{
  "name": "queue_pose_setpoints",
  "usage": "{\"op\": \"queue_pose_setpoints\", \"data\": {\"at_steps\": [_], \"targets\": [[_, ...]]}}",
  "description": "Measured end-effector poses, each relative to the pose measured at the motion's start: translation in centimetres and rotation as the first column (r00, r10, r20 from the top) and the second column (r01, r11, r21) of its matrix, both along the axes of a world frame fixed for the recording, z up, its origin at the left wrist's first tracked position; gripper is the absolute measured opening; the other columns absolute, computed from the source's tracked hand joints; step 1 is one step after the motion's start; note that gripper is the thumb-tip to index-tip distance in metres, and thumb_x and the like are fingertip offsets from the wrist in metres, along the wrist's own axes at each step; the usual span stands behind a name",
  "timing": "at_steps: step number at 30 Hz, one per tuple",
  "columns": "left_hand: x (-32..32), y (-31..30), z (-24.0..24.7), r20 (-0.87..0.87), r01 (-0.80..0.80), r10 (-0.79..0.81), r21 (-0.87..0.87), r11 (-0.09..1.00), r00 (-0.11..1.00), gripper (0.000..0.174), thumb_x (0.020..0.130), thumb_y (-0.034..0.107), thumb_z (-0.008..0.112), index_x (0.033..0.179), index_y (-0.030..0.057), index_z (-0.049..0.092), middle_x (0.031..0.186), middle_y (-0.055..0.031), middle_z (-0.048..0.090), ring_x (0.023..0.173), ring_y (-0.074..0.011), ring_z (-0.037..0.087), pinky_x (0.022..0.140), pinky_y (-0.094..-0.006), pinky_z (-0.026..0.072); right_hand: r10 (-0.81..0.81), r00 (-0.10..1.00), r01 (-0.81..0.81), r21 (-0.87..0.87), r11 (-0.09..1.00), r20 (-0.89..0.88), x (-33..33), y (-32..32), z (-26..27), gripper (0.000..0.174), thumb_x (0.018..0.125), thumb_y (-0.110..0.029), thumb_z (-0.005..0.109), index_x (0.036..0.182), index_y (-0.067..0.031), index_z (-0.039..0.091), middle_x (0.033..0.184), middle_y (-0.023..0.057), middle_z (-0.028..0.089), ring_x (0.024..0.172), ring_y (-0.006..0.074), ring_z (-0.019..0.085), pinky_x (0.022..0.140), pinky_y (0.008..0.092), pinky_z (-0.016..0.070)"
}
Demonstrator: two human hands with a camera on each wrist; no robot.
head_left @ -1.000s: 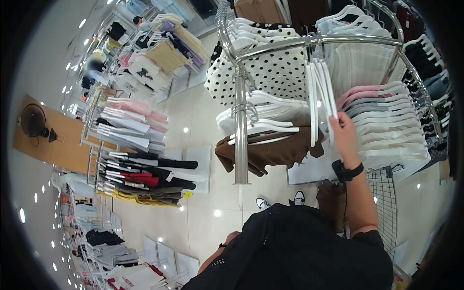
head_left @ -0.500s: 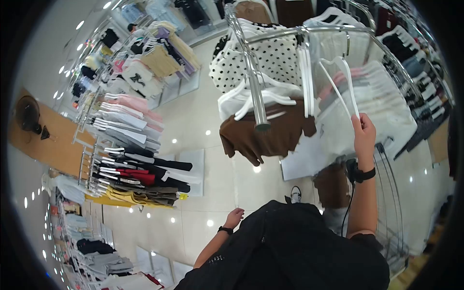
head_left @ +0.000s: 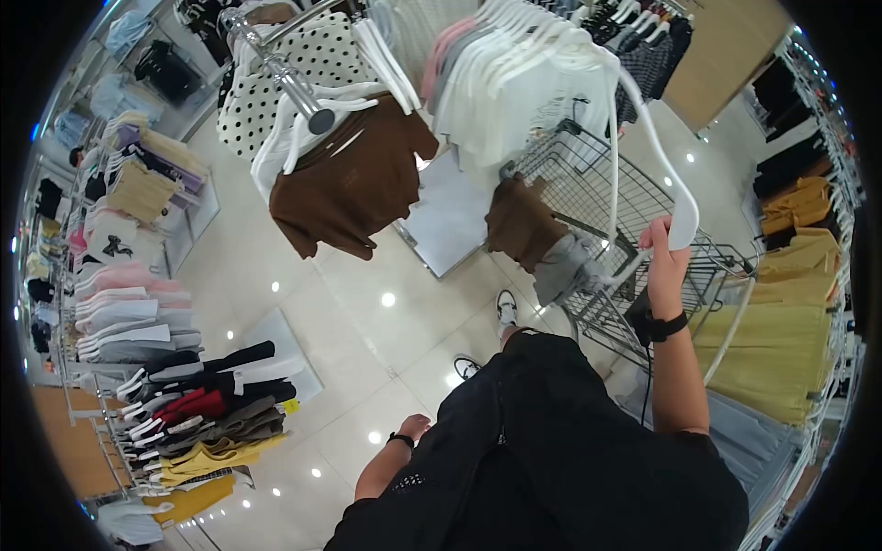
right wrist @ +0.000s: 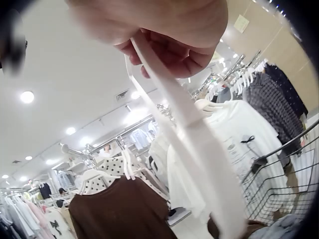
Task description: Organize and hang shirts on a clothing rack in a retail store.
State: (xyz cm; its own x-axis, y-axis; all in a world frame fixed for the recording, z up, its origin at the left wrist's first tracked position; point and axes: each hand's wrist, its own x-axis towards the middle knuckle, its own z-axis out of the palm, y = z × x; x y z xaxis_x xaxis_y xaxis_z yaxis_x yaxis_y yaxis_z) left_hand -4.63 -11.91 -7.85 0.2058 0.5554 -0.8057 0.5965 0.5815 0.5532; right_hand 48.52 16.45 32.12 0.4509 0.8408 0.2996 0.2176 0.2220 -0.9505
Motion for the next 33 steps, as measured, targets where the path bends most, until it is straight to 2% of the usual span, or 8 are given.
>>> {"op": "queue_pose_setpoints", "data": {"at_steps": [1, 5, 7, 17, 22, 24, 30, 33], "targets": [[0.5, 0.2, 0.7, 0.001, 0.116, -0.117, 0.107, 0.987, 0.993, 0.024, 0.101, 0.015, 0.050, 0.113, 0.0030, 0.068, 0.093, -0.0145, 0.070, 0.076, -0.0227, 0.067, 0.065, -0.0338, 0.0544, -0.010, 1.000, 0.010, 0.001, 1.000, 0.004, 0.9, -1.1, 0.0, 0.016, 0.103, -0.015, 0.058, 0.094, -0.0017, 0.057, 0.075, 0.0024, 0.055, 0.070, 0.0108, 0.052, 0.068, 0.0267, 0.0436], [3.1, 3.5, -1.7, 0.130, -0.198, 0.207, -0.080, 0.977, 0.970, 0.021, 0.097, 0.006, 0.052, 0.113, 0.0014, 0.065, 0.088, -0.0116, 0.069, 0.072, -0.0215, 0.066, 0.063, -0.0332, 0.0544, -0.126, 0.978, 0.155, -0.174, 0.973, 0.164, 3.7, -4.6, -0.3, 0.020, 0.105, -0.018, 0.057, 0.097, -0.0006, 0.063, 0.071, 0.0004, 0.055, 0.064, 0.0081, 0.051, 0.060, 0.0246, 0.0414], [4.8, 6.9, -3.7, 0.180, -0.393, 0.436, -0.231, 0.890, 0.882, 0.022, 0.099, 0.011, 0.053, 0.113, 0.0006, 0.066, 0.090, -0.0113, 0.070, 0.074, -0.0216, 0.067, 0.066, -0.0328, 0.0557, -0.205, 0.974, 0.205, -0.019, 0.979, -0.099, 5.2, -5.8, -2.2, 0.023, 0.105, -0.020, 0.057, 0.096, 0.0000, 0.061, 0.068, 0.0003, 0.053, 0.059, 0.0081, 0.049, 0.055, 0.0244, 0.0388], [31.7, 26.1, 11.0, 0.310, -0.062, -0.062, 0.374, 0.925, 0.949, 0.028, 0.102, 0.024, 0.058, 0.115, 0.0014, 0.069, 0.093, -0.0098, 0.072, 0.081, -0.0200, 0.069, 0.076, -0.0327, 0.0547, -0.189, 0.947, 0.141, -0.194, 0.971, -0.260, 15.0, -10.5, -7.2, 0.021, 0.102, -0.021, 0.065, 0.096, -0.0017, 0.064, 0.062, -0.0041, 0.051, 0.052, 0.0041, 0.042, 0.048, 0.0236, 0.0314], [44.0, 33.2, 16.7, 0.139, -0.023, -0.139, 0.784, 0.620, 0.980, 0.024, 0.096, 0.018, 0.064, 0.114, 0.0030, 0.068, 0.104, -0.0152, 0.070, 0.097, -0.0338, 0.066, 0.087, -0.0415, 0.0527, -0.203, 0.937, 0.082, -0.386, 0.919, -0.284, 17.9, -12.2, -8.2, 0.025, 0.100, -0.028, 0.069, 0.094, -0.0032, 0.070, 0.070, -0.0070, 0.054, 0.062, 0.0023, 0.046, 0.055, 0.0222, 0.0345], [47.3, 35.3, 17.7, -0.157, 0.164, -0.050, 0.942, 0.293, 0.986, 0.028, 0.092, 0.014, 0.067, 0.119, 0.0060, 0.067, 0.114, -0.0160, 0.066, 0.109, -0.0349, 0.059, 0.094, -0.0426, 0.0485, -0.233, 0.934, 0.086, -0.461, 0.883, -0.272, 18.9, -12.6, -8.0, 0.026, 0.100, -0.027, 0.069, 0.091, -0.0031, 0.069, 0.071, -0.0069, 0.054, 0.063, 0.0028, 0.046, 0.055, 0.0231, 0.0365], [50.0, 37.7, 18.7, -0.686, 0.696, -0.222, 0.558, 0.452, 0.693, 0.017, 0.091, 0.019, 0.067, 0.105, 0.0105, 0.071, 0.109, -0.0105, 0.069, 0.111, -0.0366, 0.058, 0.091, -0.0466, 0.0485, -0.149, 0.913, -0.021, -0.410, 0.912, -0.380, 21.0, -14.1, -9.3, 0.018, 0.099, -0.021, 0.068, 0.101, -0.0042, 0.065, 0.070, -0.0047, 0.054, 0.061, 0.0033, 0.047, 0.053, 0.0234, 0.0368], [50.6, 38.1, 18.4, -0.317, 0.326, -0.079, 0.900, 0.288, 0.945, 0.016, 0.095, 0.019, 0.061, 0.098, 0.0069, 0.071, 0.105, -0.0114, 0.069, 0.100, -0.0371, 0.062, 0.087, -0.0450, 0.0496, -0.161, 0.881, -0.025, -0.384, 0.923, -0.445, 21.5, -14.1, -9.9, 0.016, 0.099, -0.021, 0.068, 0.100, -0.0050, 0.063, 0.070, -0.0052, 0.053, 0.060, 0.0030, 0.046, 0.052, 0.0226, 0.0367]]}}
